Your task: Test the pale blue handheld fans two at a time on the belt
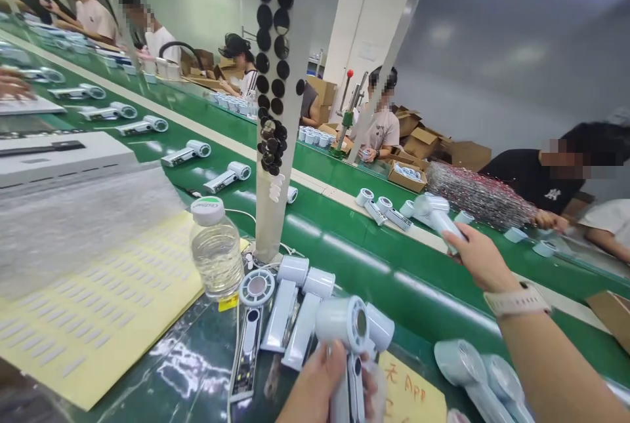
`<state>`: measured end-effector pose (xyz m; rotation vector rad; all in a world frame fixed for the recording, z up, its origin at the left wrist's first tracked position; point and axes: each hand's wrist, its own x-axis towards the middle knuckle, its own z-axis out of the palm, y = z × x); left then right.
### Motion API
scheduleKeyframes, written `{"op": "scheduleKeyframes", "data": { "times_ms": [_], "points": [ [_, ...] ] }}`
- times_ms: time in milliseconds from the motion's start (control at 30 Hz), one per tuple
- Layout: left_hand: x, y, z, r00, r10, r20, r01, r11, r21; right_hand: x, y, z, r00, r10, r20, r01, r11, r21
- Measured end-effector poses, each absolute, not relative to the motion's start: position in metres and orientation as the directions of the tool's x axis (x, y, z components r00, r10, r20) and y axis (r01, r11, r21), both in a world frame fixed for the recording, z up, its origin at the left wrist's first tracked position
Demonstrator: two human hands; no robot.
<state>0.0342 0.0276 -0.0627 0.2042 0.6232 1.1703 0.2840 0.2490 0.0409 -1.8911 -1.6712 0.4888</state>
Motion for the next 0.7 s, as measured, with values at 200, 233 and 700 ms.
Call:
{"op": "scheduleKeyframes", "data": {
  "times_ms": [200,233,700],
  "points": [
    [0.034,0.03,-0.043,0.278,0.954,-0.113,-0.857,0.3,0.419,0.211,0.069,-0.014,-0.124,0.949,0.291,0.682,0.295,-0.669],
    [0.034,0.03,-0.042,0.314,0.946,-0.08,-0.851,0.318,0.419,0.2,0.047,-0.023,-0.124,0.945,0.302,0.672,0.304,-0.675],
    [0.036,0.035,-0.043,0.402,0.915,-0.041,-0.784,0.367,0.501,0.223,0.005,-0.072,-0.01,0.997,0.078,0.974,0.028,-0.225]
  ]
}}
